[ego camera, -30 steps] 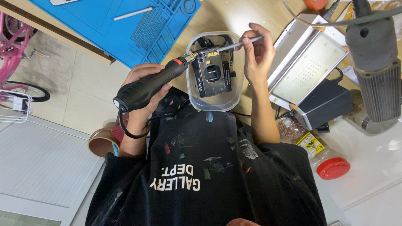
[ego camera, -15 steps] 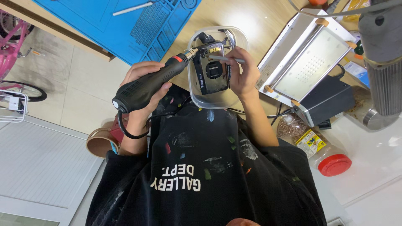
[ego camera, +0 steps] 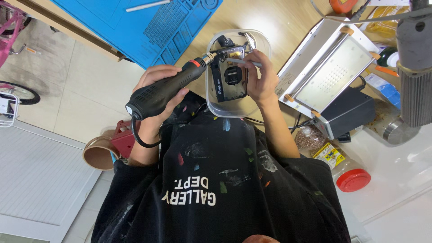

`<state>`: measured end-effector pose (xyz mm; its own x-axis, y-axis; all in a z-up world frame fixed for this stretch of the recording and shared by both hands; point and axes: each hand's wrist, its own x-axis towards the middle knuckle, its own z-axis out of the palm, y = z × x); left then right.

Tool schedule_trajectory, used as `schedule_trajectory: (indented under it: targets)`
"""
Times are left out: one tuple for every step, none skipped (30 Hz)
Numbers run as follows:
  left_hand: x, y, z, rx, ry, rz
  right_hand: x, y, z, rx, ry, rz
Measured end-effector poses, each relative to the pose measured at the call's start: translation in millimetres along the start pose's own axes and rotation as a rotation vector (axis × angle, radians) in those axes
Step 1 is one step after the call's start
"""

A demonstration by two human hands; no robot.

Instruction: The person uses a heat gun and a metal tool to work on a disassembled electronic device placed in a plastic container. They apply heat to specific areas while manipulating components with the tool, then set the heat gun aside and continue using the tool to adjust parts.

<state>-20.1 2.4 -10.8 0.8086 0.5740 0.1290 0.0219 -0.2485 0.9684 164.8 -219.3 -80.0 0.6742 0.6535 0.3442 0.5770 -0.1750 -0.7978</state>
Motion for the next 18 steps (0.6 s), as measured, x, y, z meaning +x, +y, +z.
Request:
schedule_trajectory:
  targets:
    - [-0.3, -0.4, 0.1, 0.004, 0.0, 0.004, -0.4, 0.1, 0.4, 0.003, -0.004, 0.009]
    - [-0.5, -0.9, 0.5, 0.007, 0.001, 0.008, -0.5, 0.1, 0.7, 0.006, -0.009, 0.019]
    - [0.0, -1.5, 0.4, 0.011, 0.0, 0.014, -0.2, -0.1, 1.1, 0.008, -0.011, 0.027]
    - [0.2, -1.7, 0.2, 0.01, -0.001, 0.017, 0.7, 0.0, 1.6, 0.004, -0.006, 0.023]
    - [0.0, -1.8, 0.1, 0.008, -0.002, 0.019, 0.8, -0.3, 1.8, -0.001, -0.001, 0.021]
    - [-0.3, -1.9, -0.1, 0.006, -0.004, 0.021, 0.5, -0.7, 2.0, -0.005, 0.005, 0.018]
    - [-0.2, -2.0, 0.0, -0.006, -0.001, 0.019, 1.1, -0.7, 1.7, -0.004, 0.008, 0.019]
    - [0.2, -2.3, 0.1, -0.019, 0.003, 0.017, 1.6, -0.7, 1.3, -0.002, 0.011, 0.019]
    - [-0.7, -2.1, -0.3, -0.03, 0.007, 0.012, 0.5, -1.3, 1.5, 0.002, 0.013, 0.022]
    - [-0.9, -2.5, -0.9, -0.023, 0.008, 0.017, -1.1, -1.7, 1.3, 0.001, 0.027, 0.01]
    - [-1.1, -3.2, -1.3, -0.019, 0.009, 0.021, -3.4, -2.5, 0.1, -0.002, 0.041, 0.0]
    - [-1.8, -3.7, -1.8, -0.014, 0.009, 0.025, -6.1, -3.4, -1.1, -0.005, 0.055, -0.01]
    - [-1.7, -4.5, -2.0, -0.011, 0.008, 0.037, -8.3, -4.1, -3.3, 0.051, 0.092, -0.008]
    - [-1.7, -5.2, -2.1, -0.007, 0.008, 0.05, -10.2, -5.0, -6.1, 0.106, 0.129, -0.006]
    - [-1.6, -6.1, -2.2, -0.004, 0.008, 0.064, -11.9, -6.1, -9.6, 0.161, 0.166, -0.006]
    - [-1.8, -6.8, -2.2, -0.011, 0.014, 0.06, -13.2, -7.5, -13.8, 0.226, 0.246, 0.043]
    - [-2.8, -6.9, -3.3, -0.017, 0.019, 0.055, -15.5, -10.3, -17.8, 0.293, 0.328, 0.094]
    - [-4.1, -6.7, -4.7, -0.023, 0.023, 0.049, -18.3, -14.0, -21.1, 0.359, 0.408, 0.146]
